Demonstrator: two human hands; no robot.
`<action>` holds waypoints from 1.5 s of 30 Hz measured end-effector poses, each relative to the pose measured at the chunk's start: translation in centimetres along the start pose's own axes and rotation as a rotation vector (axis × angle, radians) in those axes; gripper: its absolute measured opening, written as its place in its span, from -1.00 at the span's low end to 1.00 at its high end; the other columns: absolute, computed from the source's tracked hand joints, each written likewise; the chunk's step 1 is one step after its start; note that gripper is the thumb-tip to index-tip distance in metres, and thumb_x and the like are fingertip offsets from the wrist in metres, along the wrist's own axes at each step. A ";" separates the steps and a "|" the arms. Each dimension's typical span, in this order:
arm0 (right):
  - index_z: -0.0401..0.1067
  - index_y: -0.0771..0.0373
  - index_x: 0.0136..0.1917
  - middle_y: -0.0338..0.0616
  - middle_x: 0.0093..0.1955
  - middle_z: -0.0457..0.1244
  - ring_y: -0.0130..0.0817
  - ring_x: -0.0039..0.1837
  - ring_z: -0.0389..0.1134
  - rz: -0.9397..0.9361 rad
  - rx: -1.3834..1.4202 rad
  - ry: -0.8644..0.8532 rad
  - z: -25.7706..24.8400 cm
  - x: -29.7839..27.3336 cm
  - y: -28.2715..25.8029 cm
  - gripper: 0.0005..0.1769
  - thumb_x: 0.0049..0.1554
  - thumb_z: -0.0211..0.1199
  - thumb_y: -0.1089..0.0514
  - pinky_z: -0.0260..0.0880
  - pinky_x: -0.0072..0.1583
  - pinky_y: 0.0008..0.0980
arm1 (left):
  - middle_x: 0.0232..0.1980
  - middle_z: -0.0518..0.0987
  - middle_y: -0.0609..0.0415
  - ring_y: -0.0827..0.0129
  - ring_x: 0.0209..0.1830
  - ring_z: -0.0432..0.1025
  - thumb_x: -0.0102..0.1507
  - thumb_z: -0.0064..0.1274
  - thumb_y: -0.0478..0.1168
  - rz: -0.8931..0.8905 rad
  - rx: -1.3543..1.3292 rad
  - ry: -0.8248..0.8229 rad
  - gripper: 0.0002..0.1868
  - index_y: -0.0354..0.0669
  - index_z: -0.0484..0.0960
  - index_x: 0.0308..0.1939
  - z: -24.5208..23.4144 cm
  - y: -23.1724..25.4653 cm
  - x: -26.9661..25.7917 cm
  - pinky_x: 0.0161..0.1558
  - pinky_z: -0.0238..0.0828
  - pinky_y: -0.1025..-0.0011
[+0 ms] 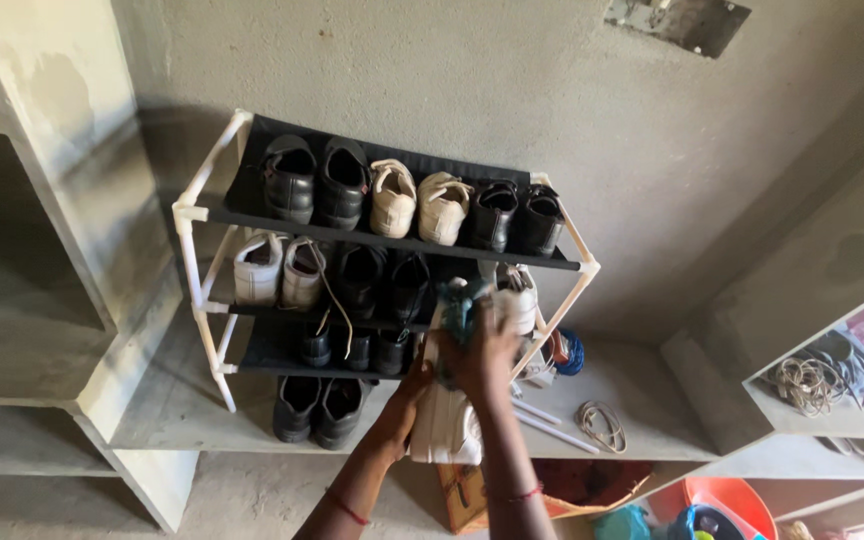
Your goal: The person wipes multiple pairs of shoes on a three-tier shoe rack using a cloth. They handle each shoe individually, wiping the exterior surfaces before returning them to the rack.
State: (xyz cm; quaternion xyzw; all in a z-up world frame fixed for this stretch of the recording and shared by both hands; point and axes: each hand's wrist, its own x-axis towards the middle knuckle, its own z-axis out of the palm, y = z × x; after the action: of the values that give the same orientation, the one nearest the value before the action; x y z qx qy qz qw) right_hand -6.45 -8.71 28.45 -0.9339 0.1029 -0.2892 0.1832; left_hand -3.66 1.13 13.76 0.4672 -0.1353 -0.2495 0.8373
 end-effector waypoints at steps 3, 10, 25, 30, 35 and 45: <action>0.27 0.44 0.41 0.38 0.43 0.16 0.25 0.38 0.26 -0.212 0.266 0.145 2.5 -5.5 -0.2 -0.29 0.11 0.35 0.05 0.38 0.29 -0.01 | 0.55 0.25 0.09 0.30 0.42 0.31 0.36 -0.22 0.22 0.049 -0.245 -0.065 -0.22 0.29 -0.08 0.62 -0.9 0.2 0.1 0.19 0.49 0.37; 0.41 0.36 0.32 0.27 0.41 0.21 0.21 0.42 0.23 -0.239 0.116 0.246 5.4 -9.9 0.7 -0.53 0.14 0.24 0.26 0.24 0.41 0.05 | 0.56 0.25 0.05 0.26 0.45 0.29 0.40 -0.29 0.12 0.066 -0.126 -0.034 -0.28 0.20 -0.08 0.62 -0.7 1.3 -0.9 0.29 0.41 0.31; 0.49 0.09 0.31 0.18 0.36 0.28 0.17 0.40 0.30 -0.343 0.125 0.197 5.7 -8.1 -0.7 -0.50 0.10 0.24 0.32 0.31 0.38 0.02 | 0.45 0.39 -0.05 0.19 0.38 0.37 0.43 -0.37 0.04 0.058 0.008 0.076 -0.40 -0.04 0.10 0.54 -3.0 0.3 0.4 0.33 0.38 0.23; 0.46 0.22 0.34 0.39 0.37 0.22 0.23 0.39 0.23 -0.327 0.239 0.292 5.7 -3.5 0.6 -0.34 -0.07 0.20 0.37 0.29 0.35 -0.02 | 0.36 0.49 -0.06 0.23 0.30 0.44 0.44 -0.36 0.06 0.117 0.091 0.049 -0.40 -0.15 0.23 0.48 -3.3 0.4 0.8 0.27 0.42 0.27; 0.42 0.29 0.43 0.70 0.16 -0.01 0.18 -0.04 0.10 0.267 1.033 0.218 5.5 5.3 4.7 -0.52 0.25 0.13 0.30 0.20 -0.04 -0.02 | 0.28 0.58 -0.06 0.26 0.23 0.50 0.44 -0.34 0.08 0.153 0.120 -0.048 -0.38 -0.27 0.37 0.42 -2.7 0.9 0.4 0.22 0.46 0.30; 0.34 0.21 0.37 0.01 0.31 0.33 0.00 0.29 0.39 -0.329 0.415 -0.092 6.9 1.6 4.3 -0.39 0.03 0.23 0.39 0.24 0.47 -0.14 | 0.17 0.60 -0.09 0.26 0.07 0.53 0.33 -0.10 0.14 0.063 0.144 0.132 -0.34 -0.21 0.42 0.37 -2.9 2.9 0.4 0.04 0.51 0.29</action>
State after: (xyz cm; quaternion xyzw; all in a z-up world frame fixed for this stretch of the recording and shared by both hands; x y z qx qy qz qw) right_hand -1.49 -11.13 22.25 -0.8927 -0.1200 -0.2870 0.3259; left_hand -1.15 4.28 14.65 0.5371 -0.1121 -0.1813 0.8162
